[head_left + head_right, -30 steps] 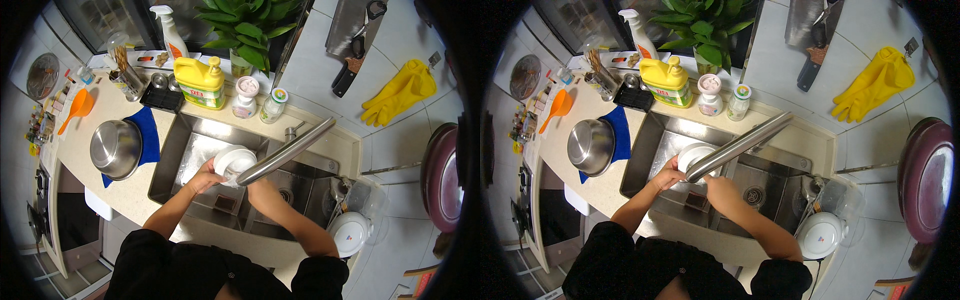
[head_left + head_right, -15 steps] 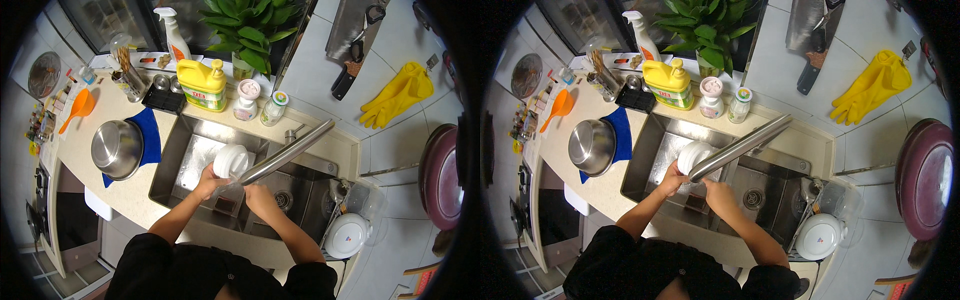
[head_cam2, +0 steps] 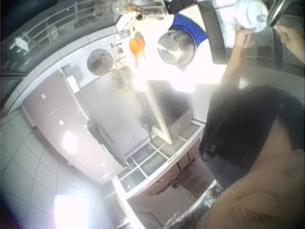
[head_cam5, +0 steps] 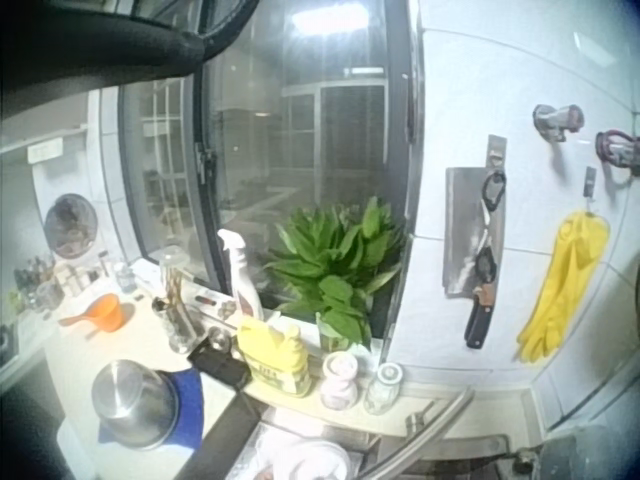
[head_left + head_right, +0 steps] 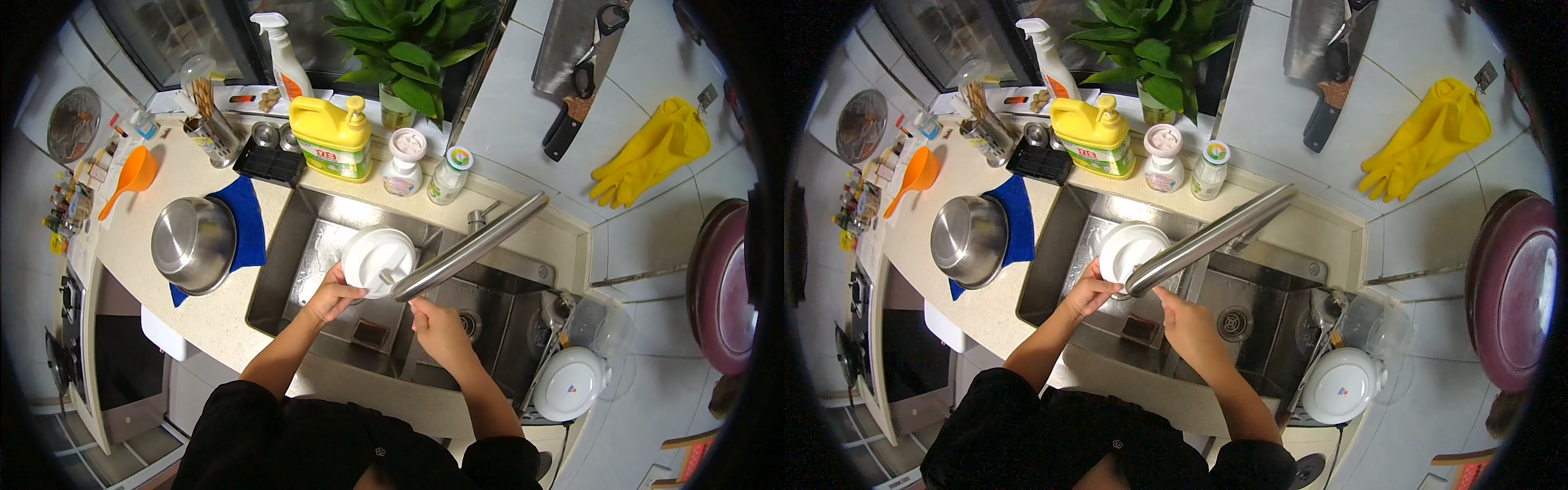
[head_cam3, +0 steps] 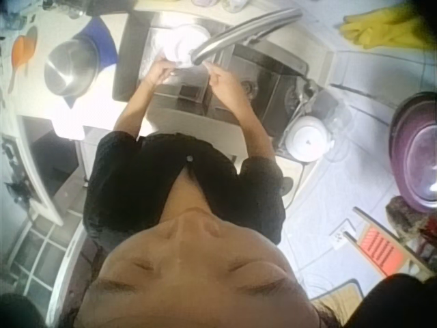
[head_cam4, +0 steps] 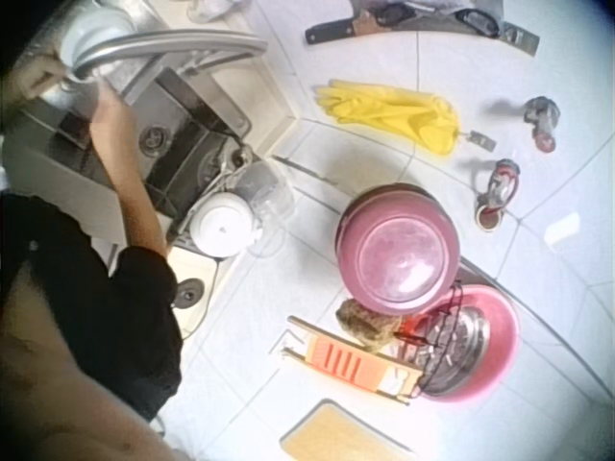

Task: The person walks to the kitchen sink carrying a white plastic container. They apply dish soap to a brush and scrub the container's interior and exterior, then rinse it under running water.

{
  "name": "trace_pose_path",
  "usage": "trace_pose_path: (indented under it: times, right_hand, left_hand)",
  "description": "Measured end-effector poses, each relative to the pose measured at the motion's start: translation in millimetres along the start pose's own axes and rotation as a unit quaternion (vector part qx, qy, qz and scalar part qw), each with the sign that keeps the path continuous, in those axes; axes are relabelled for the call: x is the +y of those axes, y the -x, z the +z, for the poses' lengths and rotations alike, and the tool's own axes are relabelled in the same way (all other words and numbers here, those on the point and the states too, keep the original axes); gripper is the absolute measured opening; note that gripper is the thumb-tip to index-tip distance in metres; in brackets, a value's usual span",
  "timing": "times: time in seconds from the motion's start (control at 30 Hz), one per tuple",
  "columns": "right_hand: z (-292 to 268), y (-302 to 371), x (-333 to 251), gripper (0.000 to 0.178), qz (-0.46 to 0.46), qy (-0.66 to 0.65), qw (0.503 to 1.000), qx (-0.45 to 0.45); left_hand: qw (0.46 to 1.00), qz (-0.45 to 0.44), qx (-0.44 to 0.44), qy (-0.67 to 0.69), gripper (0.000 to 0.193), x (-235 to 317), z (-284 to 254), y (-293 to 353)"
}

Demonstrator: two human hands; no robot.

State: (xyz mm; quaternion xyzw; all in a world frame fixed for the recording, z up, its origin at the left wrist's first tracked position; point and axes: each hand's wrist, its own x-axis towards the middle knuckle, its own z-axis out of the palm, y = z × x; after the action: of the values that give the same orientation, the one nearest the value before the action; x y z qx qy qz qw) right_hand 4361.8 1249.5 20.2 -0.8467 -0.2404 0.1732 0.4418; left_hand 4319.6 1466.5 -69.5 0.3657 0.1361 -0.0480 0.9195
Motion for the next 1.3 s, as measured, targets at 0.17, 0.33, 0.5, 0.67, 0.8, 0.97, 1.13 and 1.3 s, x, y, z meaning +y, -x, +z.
trace_pose_path:
  times: [0.17, 0.33, 0.5, 0.67, 0.8, 0.97, 1.13, 1.3]
  right_hand:
    - [-5, -7, -10, 0.032, -0.054, 0.237, 0.968, -0.065]
    - [-37, -27, -8, 0.035, -0.154, 0.306, 0.931, -0.125]
    - [-52, -41, -16, 0.039, -0.186, 0.298, 0.912, -0.21]
    - [-72, -38, -28, 0.04, -0.15, 0.312, 0.918, -0.19]
    - [-80, -32, -32, 0.028, -0.128, 0.271, 0.937, -0.177]
    - [-61, -31, -20, 0.023, -0.18, 0.199, 0.946, -0.183]
    - [-41, -17, -1, 0.031, -0.17, 0.101, 0.976, -0.088]
    - [-3, -13, 22, 0.028, -0.127, 0.116, 0.985, 0.027]
  left_hand:
    - [0.998, -0.043, -0.024, -0.038, 0.067, 2, 4, 1]
    - [0.989, -0.131, -0.058, -0.045, 0.068, 14, 7, -2]
    - [0.974, -0.181, -0.107, -0.079, 0.074, 15, 6, -10]
    - [0.971, -0.197, -0.102, -0.087, 0.079, 20, 2, -5]
    - [0.971, -0.202, -0.123, -0.037, 0.08, 24, -1, -1]
    - [0.97, -0.203, -0.119, -0.061, 0.073, 27, 16, 2]
    - [0.979, -0.176, -0.07, -0.077, 0.061, 28, 30, 8]
    - [0.985, -0.148, -0.02, -0.083, 0.06, 28, 37, 15]
